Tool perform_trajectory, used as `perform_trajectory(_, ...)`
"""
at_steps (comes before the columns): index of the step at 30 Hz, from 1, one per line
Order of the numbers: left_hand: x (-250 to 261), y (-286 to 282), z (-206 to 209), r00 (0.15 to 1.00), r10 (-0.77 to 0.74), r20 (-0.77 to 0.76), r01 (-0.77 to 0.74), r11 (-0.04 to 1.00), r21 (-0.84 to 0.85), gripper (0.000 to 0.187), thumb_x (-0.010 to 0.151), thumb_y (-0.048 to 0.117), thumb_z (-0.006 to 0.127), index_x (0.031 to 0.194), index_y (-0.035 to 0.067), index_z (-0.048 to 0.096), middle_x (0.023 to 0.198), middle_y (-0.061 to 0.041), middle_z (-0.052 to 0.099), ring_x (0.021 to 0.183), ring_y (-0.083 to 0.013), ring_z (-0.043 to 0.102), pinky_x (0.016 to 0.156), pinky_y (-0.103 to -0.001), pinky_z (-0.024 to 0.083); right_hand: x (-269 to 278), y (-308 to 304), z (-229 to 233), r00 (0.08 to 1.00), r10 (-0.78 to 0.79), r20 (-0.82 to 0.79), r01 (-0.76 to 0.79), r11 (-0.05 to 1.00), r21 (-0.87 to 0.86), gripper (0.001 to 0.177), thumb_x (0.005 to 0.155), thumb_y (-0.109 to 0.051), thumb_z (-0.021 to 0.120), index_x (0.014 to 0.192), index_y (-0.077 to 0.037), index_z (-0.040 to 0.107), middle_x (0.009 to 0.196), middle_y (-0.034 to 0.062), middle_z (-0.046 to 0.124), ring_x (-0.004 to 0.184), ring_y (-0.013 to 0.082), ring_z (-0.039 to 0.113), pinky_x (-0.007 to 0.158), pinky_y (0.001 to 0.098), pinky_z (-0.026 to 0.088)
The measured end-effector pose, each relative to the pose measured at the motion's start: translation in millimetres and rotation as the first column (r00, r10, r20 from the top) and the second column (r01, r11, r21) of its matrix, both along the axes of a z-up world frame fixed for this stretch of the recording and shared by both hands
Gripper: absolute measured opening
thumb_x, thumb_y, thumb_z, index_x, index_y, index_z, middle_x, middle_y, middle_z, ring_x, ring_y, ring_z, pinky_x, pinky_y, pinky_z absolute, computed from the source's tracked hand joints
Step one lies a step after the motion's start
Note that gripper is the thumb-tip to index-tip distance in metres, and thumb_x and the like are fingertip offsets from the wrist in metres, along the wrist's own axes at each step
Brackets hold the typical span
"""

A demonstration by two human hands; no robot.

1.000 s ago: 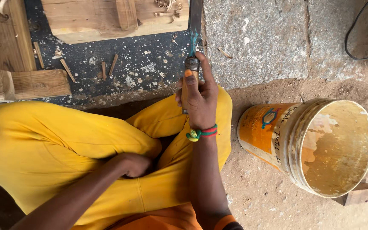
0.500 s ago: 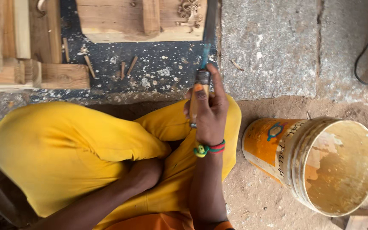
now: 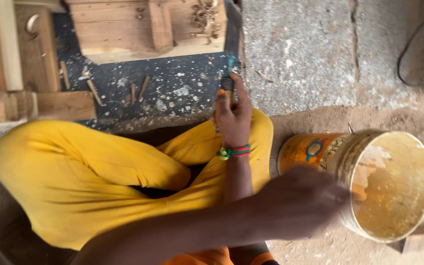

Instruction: The person sits cross-legged on the floor and uses a chisel to carve a small wooden block, creating wood shavings. They then reach into a bucket to retrieve small wooden dowels and continue carving them with the chisel.

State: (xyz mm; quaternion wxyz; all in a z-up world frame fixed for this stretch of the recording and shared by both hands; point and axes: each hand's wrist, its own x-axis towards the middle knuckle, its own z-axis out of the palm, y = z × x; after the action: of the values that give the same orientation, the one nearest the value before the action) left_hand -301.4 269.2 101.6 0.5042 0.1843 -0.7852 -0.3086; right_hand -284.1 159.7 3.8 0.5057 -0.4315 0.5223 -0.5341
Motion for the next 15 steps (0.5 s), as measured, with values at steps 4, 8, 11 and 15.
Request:
perform_trajectory(4, -136, -30, -9, 0.944, 0.233, 0.231, -0.067, 0.826, -0.560, 0.043, 0.074, 0.045, 0.065, 0.107, 0.018, 0.069, 0.125, -0.003, 0.070, 0.123, -0.0220, 0.067, 0.117, -0.046, 0.038, -2, 3, -6, 1.000, 0.016, -0.025, -0.016, 1.000, -0.006, 0.053, 0.104, -0.007, 0.062, 0.154, -0.009, 0.047, 0.089, 0.0005, 0.064, 0.065, 0.0050, 0.058, 0.051, 0.0239, 0.051)
perform_trajectory(8, -135, -47, -39, 0.554, -0.117, 0.824, 0.512, 0.829, -0.226, 0.059, 0.085, 0.072, 0.060, 0.082, 0.014, 0.074, 0.076, -0.002, 0.069, 0.086, -0.0236, 0.068, 0.116, -0.048, 0.031, -3, 3, -15, 0.998, -0.025, -0.062, 0.024, 1.000, -0.019, 0.051, 0.105, -0.008, 0.060, 0.154, -0.011, 0.047, 0.087, -0.0013, 0.063, 0.063, 0.0053, 0.057, 0.051, 0.0246, 0.049)
perform_trajectory(11, -96, -35, -60, 0.691, -0.150, 0.708, 0.473, 0.834, -0.285, 0.056, 0.072, 0.069, 0.069, 0.065, 0.014, 0.075, 0.059, -0.005, 0.067, 0.069, -0.0241, 0.066, 0.095, -0.041, 0.045, -6, 3, -20, 0.983, -0.095, -0.154, 0.084, 0.994, -0.073, 0.051, 0.106, -0.007, 0.058, 0.156, -0.014, 0.048, 0.089, 0.0000, 0.067, 0.066, 0.0053, 0.058, 0.055, 0.0251, 0.050)
perform_trajectory(15, -25, -12, -67, 0.442, -0.060, 0.895, 0.492, 0.850, -0.186, 0.041, 0.101, 0.034, 0.068, 0.066, 0.015, 0.077, 0.062, -0.003, 0.069, 0.067, -0.0162, 0.066, 0.107, -0.041, 0.043, -3, 5, -11, 0.943, -0.125, -0.309, 0.109, 0.992, -0.070, 0.052, 0.103, -0.013, 0.064, 0.153, -0.015, 0.050, 0.093, 0.0048, 0.073, 0.073, 0.0069, 0.066, 0.067, 0.0268, 0.057)
